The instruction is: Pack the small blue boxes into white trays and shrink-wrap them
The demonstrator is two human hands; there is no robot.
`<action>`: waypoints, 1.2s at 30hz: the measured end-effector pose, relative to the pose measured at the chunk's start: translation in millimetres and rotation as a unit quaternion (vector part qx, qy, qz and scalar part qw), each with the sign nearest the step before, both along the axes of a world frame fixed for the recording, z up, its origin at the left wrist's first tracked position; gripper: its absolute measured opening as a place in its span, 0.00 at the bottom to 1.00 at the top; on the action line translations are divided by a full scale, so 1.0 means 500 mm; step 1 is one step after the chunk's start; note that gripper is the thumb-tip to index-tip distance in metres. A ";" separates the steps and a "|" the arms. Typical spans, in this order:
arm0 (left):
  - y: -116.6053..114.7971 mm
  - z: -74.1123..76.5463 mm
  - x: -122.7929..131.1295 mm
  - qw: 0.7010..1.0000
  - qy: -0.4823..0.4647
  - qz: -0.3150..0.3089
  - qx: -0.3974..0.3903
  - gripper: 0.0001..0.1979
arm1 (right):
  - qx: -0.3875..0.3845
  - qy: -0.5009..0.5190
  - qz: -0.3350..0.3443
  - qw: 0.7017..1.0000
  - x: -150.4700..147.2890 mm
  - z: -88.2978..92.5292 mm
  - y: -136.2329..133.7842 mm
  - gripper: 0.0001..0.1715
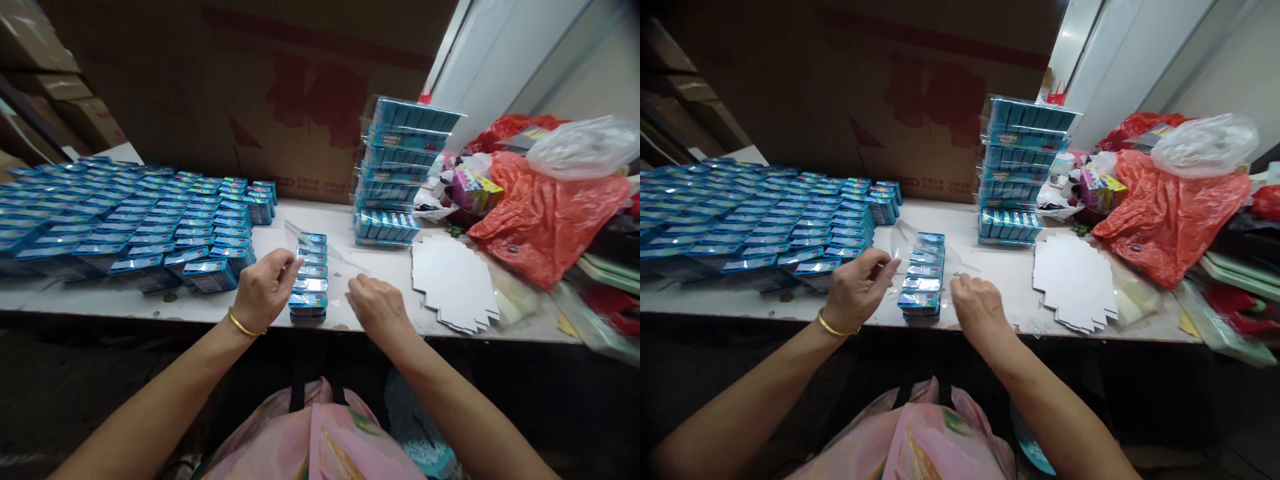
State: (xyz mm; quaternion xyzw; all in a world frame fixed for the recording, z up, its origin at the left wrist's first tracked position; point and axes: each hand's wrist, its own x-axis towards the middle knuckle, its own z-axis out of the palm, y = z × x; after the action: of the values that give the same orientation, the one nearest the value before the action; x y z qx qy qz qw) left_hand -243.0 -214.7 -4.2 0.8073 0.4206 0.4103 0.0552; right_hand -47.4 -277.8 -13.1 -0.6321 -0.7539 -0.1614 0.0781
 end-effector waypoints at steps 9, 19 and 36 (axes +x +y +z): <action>0.210 0.051 0.033 0.973 -0.216 0.060 -0.054 0.06 | 0.081 0.156 -0.185 0.967 0.066 0.038 0.213 0.14; 0.266 0.037 0.055 0.824 -0.502 -0.016 -0.262 0.18 | 0.168 0.622 -0.029 0.764 0.018 0.008 0.360 0.22; 0.402 -0.350 0.067 0.895 -0.280 0.090 -0.335 0.15 | -0.023 0.709 -0.096 0.698 0.013 -0.311 0.451 0.11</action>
State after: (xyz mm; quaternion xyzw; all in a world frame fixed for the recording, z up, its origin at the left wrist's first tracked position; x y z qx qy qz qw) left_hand -209.4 -13.6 -179.0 0.5513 0.5712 0.4572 0.4009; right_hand -40.7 -52.2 -168.4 -0.6299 -0.4140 0.3452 0.5592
